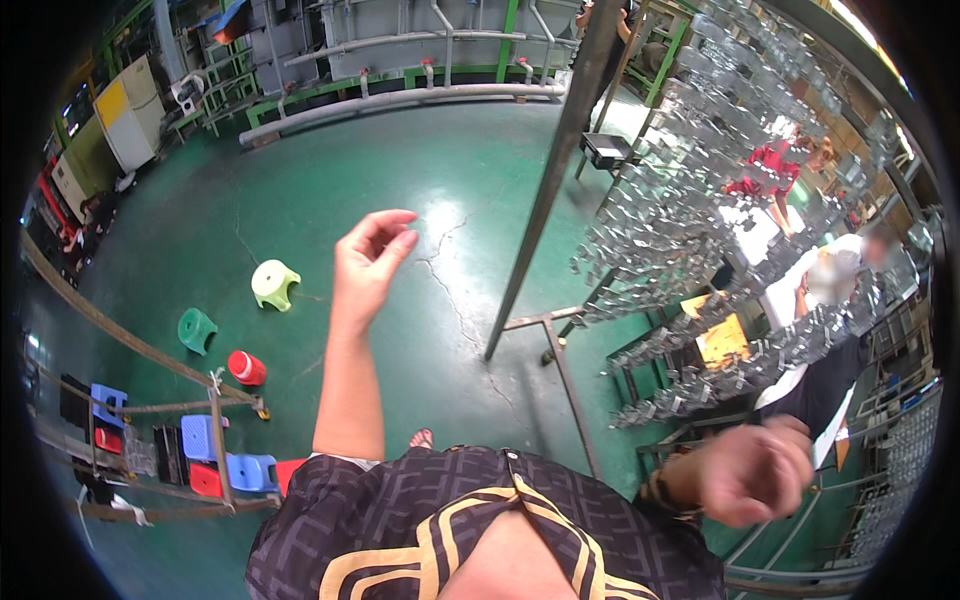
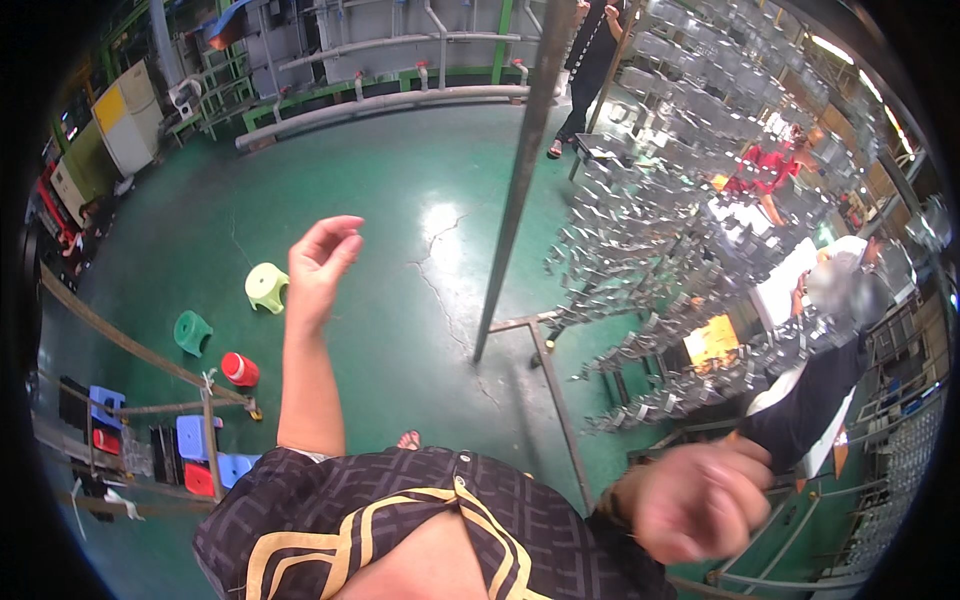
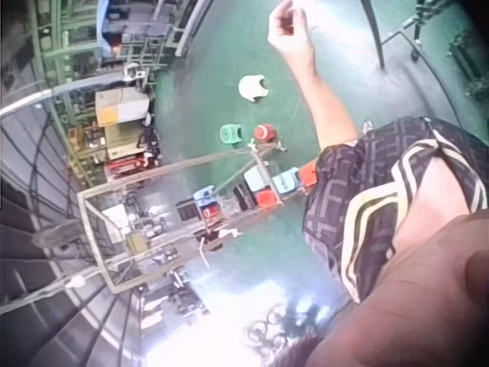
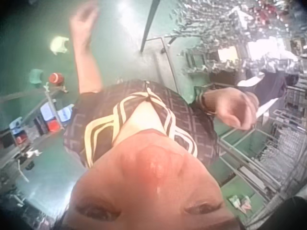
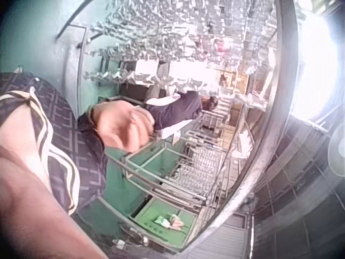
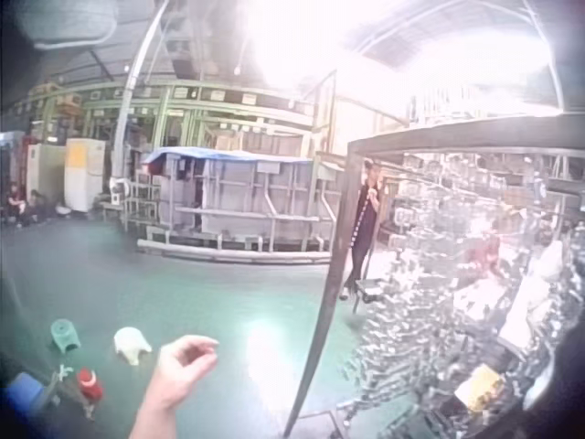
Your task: The person hangs long metal strips onto a metal rack and receives additional strips from another person.
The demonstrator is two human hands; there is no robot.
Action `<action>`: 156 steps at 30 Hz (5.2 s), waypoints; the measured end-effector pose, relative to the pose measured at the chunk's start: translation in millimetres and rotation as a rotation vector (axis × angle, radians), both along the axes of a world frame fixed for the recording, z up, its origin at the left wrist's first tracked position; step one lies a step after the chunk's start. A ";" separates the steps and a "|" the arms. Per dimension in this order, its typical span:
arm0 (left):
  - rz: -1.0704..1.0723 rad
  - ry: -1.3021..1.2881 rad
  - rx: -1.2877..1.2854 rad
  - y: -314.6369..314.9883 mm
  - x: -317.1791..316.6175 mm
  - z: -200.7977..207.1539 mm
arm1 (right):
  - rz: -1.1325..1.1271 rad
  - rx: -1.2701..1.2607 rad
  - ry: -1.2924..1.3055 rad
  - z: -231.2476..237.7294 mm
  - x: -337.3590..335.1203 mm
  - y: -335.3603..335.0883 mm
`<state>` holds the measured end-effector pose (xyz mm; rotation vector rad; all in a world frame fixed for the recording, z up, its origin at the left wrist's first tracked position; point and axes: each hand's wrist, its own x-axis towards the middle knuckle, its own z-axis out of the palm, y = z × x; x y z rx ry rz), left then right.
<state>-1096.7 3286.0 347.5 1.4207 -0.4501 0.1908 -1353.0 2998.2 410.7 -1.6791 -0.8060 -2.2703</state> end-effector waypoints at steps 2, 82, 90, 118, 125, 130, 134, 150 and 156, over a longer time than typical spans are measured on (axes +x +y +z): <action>-0.106 0.007 0.013 4.2 32.7 -6.0 | 0.204 0.214 0.136 -24.6 74.1 64.7; -0.801 -0.387 0.355 -232.1 887.3 170.3 | 1.316 0.536 1.238 19.7 1079.6 -91.3; -0.961 -0.396 0.261 -257.8 884.0 150.6 | 1.288 0.734 1.188 6.3 1034.3 -101.8; -1.350 -0.746 0.025 -293.7 822.7 190.7 | 0.265 1.029 0.666 -30.4 811.4 -22.4; -1.749 -0.763 -0.057 -271.9 757.6 181.2 | -0.055 1.013 0.685 -24.7 749.9 63.4; -2.104 -0.845 -0.149 -246.0 679.7 169.0 | -0.191 1.008 0.685 -14.8 695.1 132.4; -2.245 -0.970 -0.172 -208.4 600.4 160.1 | -0.251 1.064 0.651 -8.4 647.4 188.1; -2.766 -0.615 -0.035 -81.7 283.5 110.1 | -0.428 1.279 0.323 -29.9 416.2 353.6; -2.814 -0.331 0.100 -65.8 191.7 83.6 | -0.565 1.308 0.092 -47.1 345.5 370.2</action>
